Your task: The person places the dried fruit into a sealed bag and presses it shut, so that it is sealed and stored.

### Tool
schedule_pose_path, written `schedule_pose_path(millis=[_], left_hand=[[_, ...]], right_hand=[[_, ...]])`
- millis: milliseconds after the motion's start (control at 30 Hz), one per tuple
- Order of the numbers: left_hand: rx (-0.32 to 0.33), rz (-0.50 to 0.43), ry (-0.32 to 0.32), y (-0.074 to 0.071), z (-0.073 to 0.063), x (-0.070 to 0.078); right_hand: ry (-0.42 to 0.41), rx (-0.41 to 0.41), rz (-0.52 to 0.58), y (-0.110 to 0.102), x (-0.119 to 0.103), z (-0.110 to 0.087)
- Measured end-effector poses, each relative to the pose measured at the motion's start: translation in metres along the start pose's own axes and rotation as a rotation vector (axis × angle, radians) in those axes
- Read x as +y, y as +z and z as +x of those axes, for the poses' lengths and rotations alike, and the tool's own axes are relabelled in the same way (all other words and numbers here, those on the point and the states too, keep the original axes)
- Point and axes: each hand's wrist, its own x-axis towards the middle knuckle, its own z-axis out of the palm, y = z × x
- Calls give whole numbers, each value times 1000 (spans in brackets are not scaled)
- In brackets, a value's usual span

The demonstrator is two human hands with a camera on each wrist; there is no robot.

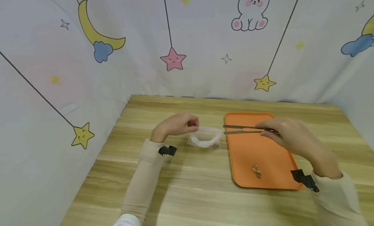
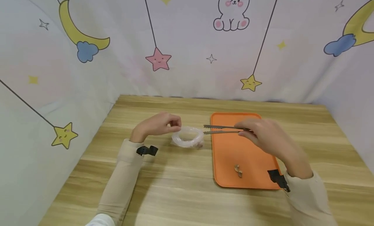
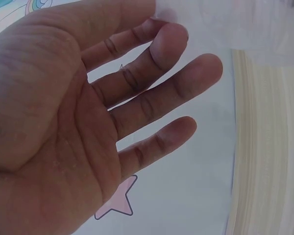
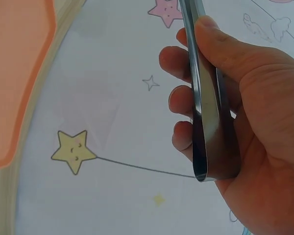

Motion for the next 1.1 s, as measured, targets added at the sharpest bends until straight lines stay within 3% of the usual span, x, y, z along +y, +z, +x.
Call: schedule_pose_path(millis=[300,667,933,1100], left_hand=[[-2,10,2,-2,1,-4],[-1,6,9,-1,1,-6],[-10,6,-2,0,3,-6],[-11,6,0,2,4,-6]], right_hand=[[117,-86,1,3,11,-49],[199,-158,0,20,23,-103],[207,-176,11,28,23,-122],[168,-161,33,33,23,-125]])
